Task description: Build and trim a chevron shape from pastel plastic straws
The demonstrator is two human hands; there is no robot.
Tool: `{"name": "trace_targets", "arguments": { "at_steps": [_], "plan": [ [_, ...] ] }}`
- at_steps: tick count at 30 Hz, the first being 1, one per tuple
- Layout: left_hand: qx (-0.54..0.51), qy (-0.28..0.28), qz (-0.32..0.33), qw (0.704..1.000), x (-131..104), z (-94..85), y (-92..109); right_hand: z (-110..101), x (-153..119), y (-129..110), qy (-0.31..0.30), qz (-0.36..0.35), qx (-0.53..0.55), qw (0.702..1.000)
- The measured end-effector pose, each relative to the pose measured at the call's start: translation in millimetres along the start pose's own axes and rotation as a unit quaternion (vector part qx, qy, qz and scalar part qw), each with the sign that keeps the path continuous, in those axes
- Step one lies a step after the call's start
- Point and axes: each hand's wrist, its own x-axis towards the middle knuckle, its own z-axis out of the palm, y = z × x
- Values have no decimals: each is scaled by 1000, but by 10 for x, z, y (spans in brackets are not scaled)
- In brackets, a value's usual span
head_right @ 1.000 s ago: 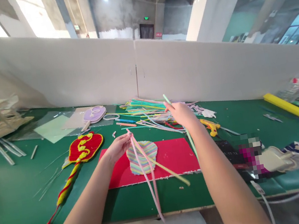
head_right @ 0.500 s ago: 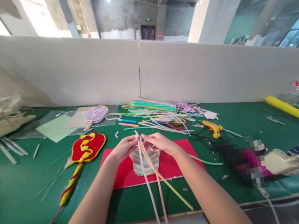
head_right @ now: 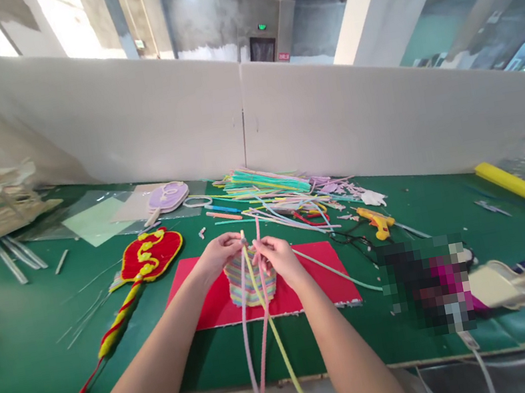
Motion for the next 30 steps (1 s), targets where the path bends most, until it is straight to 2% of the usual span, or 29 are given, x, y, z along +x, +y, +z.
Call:
{"name": "trace_targets", "arguments": {
  "at_steps": [4, 9, 16, 26, 30],
  "plan": [
    [14, 34, 28, 999, -20, 75, -14, -90, 16, 12, 14, -8, -13, 1000],
    [39, 29, 48, 998, -72, 160, 0, -50, -4, 3, -10, -11, -53, 998],
    [45, 22, 45, 998, -95, 189, 26, -14, -43, -35, -49, -45, -74, 995],
    [65, 28, 41, 997, -105, 173, 19, -4, -45, -47, -38, -31, -84, 995],
    [80, 34, 48, 995, -112, 192, 7, -13, -67, -76, -56, -6, -63, 996]
  ]
}}
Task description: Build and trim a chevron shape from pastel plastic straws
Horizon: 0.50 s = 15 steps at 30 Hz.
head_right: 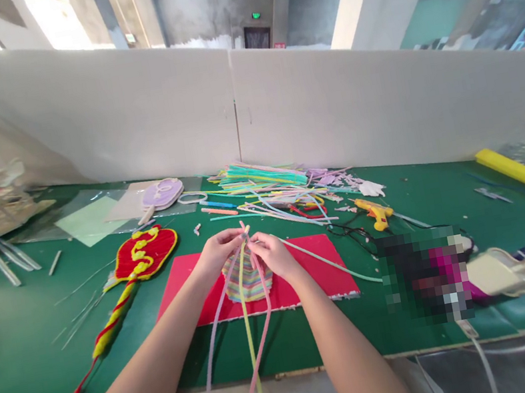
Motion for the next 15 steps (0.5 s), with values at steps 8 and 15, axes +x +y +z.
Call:
{"name": "trace_targets", "arguments": {
  "at_steps": [8, 15],
  "plan": [
    [7, 14, 23, 1000, 36, 15, -45, 16, -30, -58, -2, 16, -4, 1000],
    [25, 30, 52, 998, 29, 11, -20, 3, -49, -66, -23, 21, -3, 1000]
  ]
}}
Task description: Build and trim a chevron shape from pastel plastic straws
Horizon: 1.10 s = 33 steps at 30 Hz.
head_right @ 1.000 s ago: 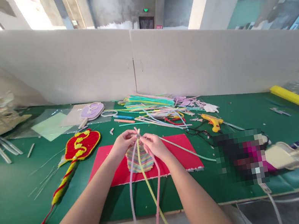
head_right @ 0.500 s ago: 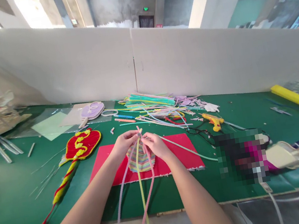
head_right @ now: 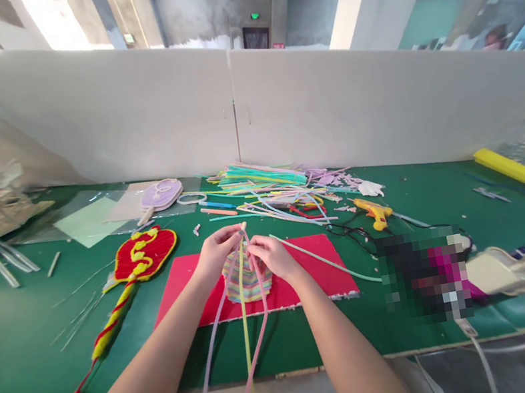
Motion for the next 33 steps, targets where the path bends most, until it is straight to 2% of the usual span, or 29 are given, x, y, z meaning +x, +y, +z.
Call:
{"name": "trace_targets", "arguments": {
  "at_steps": [4, 8, 17, 22, 26, 33],
  "plan": [
    [10, 7, 9, 1000, -17, 13, 23, 9, 26, 35, 19, -13, -1, 1000],
    [19, 20, 22, 999, -38, 39, 31, 32, 95, 84, 73, -56, -11, 996],
    [30, 52, 58, 996, -70, 82, 69, 138, 188, 196, 119, -20, 91, 989],
    [32, 68, 44, 996, -92, 104, 116, 196, 161, 129, 76, 5, 167, 983],
    [9, 55, 27, 998, -88, 113, 138, 217, 160, 124, 38, 4, 182, 983],
    [18, 31, 39, 999, -52, 58, 113, 162, 180, 180, 49, -16, 153, 987]
  ]
}}
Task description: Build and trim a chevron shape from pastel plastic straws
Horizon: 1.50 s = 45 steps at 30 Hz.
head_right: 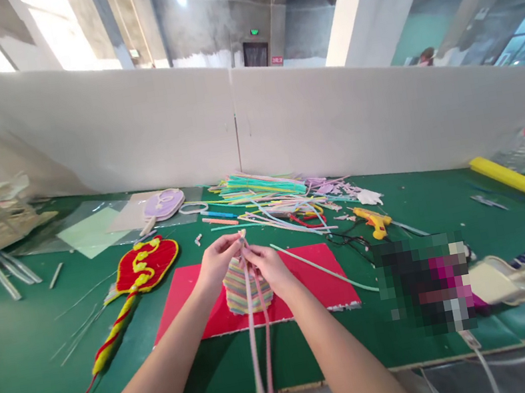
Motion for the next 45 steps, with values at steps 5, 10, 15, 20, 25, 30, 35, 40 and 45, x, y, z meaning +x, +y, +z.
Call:
{"name": "trace_targets", "arguments": {
  "at_steps": [5, 10, 15, 20, 25, 30, 35, 40, 45],
  "plan": [
    [7, -37, 15, 999, 53, -96, 88, -95, -43, -196, -38, 54, 18, 998],
    [5, -99, 17, 995, 83, -211, 243, -193, -131, -396, -123, 95, 43, 987],
    [-11, -131, 39, 991, 80, -253, 278, -238, -197, -431, -178, 139, 53, 973],
    [52, -164, 67, 983, 107, -273, 218, -229, -196, -437, -221, 136, 64, 964],
    [102, -163, 124, 973, 96, -302, 205, -221, -175, -463, -233, 165, 65, 956],
    [160, -168, 154, 960, 51, -312, 262, -232, -211, -523, -238, 186, 27, 953],
    [255, -199, 177, 930, 33, -327, 321, -261, -229, -591, -205, 147, -111, 961],
    [329, -220, 122, 910, -19, -273, 367, -342, -210, -620, -138, 55, -344, 927],
    [268, -184, -65, 943, -29, -163, 374, -292, -303, -661, -43, -73, -602, 794]
  ]
}}
